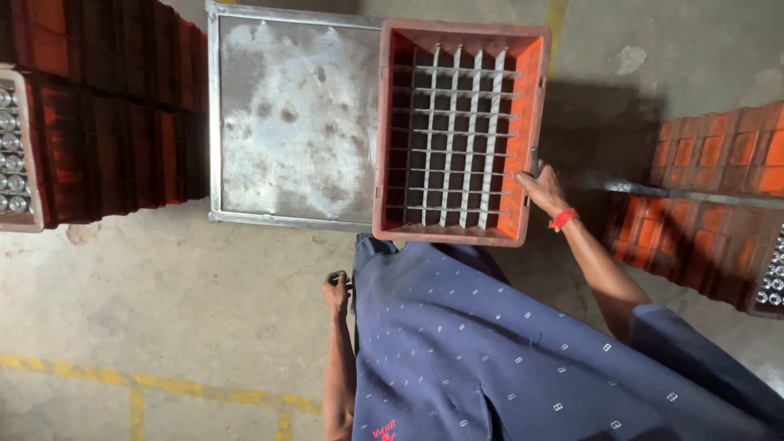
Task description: The person arranges small metal objects into a plastic crate using a metal tool. They repeatedly pick up objects from one crate and place them into another, then stack the filled crate onto a pile.
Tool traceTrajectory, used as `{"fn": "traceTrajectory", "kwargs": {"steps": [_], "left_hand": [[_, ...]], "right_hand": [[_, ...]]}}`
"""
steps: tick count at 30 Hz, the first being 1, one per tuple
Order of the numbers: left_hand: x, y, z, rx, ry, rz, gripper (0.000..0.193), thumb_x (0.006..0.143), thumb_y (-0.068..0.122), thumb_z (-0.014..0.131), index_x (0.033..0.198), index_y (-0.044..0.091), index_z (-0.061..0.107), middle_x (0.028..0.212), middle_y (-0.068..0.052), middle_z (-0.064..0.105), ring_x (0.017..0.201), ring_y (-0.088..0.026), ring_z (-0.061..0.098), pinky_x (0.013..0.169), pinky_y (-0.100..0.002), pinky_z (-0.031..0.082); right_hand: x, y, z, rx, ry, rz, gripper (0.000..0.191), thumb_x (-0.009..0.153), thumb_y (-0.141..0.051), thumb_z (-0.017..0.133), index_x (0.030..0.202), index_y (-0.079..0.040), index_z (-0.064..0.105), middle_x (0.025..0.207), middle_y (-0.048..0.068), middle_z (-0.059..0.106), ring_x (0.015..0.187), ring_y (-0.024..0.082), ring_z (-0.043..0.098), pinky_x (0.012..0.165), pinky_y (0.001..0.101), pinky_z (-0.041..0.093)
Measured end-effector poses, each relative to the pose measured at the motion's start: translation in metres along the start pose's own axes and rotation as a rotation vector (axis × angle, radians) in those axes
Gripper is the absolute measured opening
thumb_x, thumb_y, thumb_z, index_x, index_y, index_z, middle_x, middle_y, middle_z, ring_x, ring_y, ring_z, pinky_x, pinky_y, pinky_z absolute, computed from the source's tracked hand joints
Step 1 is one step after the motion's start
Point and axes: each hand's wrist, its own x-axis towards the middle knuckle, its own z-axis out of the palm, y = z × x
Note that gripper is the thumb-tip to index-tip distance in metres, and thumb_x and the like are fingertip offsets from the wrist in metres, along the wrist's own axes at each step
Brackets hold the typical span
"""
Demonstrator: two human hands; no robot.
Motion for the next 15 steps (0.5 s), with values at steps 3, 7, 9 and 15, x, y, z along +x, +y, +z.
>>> {"fn": "traceTrajectory", "kwargs": {"steps": [3, 7, 9, 15], "left_hand": [[0.011, 0.007, -0.004, 0.002, -0.015, 0.032, 0.025, 0.095, 0.022, 0.067, 0.110, 0.002, 0.069, 0.085, -0.011, 0.073, 0.065, -0.016, 0.070, 0.052, -0.030, 0.052], [0.024, 0.014, -0.015, 0.040, -0.014, 0.097, 0.023, 0.095, 0.020, 0.068, 0.106, 0.001, 0.071, 0.079, -0.012, 0.072, 0.061, -0.015, 0.065, 0.053, -0.030, 0.050], [0.034, 0.016, -0.026, 0.068, 0.004, 0.132, 0.022, 0.095, 0.020, 0.068, 0.104, 0.000, 0.072, 0.077, -0.012, 0.072, 0.061, -0.016, 0.064, 0.053, -0.030, 0.050], [0.064, 0.026, -0.080, -0.012, 0.040, 0.061, 0.022, 0.093, 0.019, 0.067, 0.105, 0.001, 0.071, 0.081, -0.010, 0.073, 0.064, -0.017, 0.070, 0.051, -0.031, 0.052]], "right_hand": [[-0.001, 0.000, 0.006, 0.012, 0.003, 0.036, 0.043, 0.083, -0.033, 0.073, 0.105, 0.004, 0.068, 0.092, 0.020, 0.073, 0.085, 0.030, 0.072, 0.080, 0.0428, 0.055], [0.005, 0.006, 0.005, -0.027, -0.024, 0.066, 0.043, 0.085, -0.031, 0.072, 0.109, 0.005, 0.067, 0.089, 0.022, 0.072, 0.083, 0.032, 0.073, 0.080, 0.0438, 0.056], [0.006, 0.012, 0.002, -0.003, -0.021, -0.007, 0.043, 0.086, -0.032, 0.072, 0.109, 0.004, 0.068, 0.089, 0.019, 0.072, 0.083, 0.031, 0.073, 0.079, 0.0439, 0.056], [-0.014, 0.001, 0.013, -0.470, 0.587, -0.100, 0.050, 0.105, -0.050, 0.071, 0.126, -0.005, 0.074, 0.083, 0.017, 0.071, 0.073, 0.037, 0.069, 0.067, 0.0512, 0.054]]}}
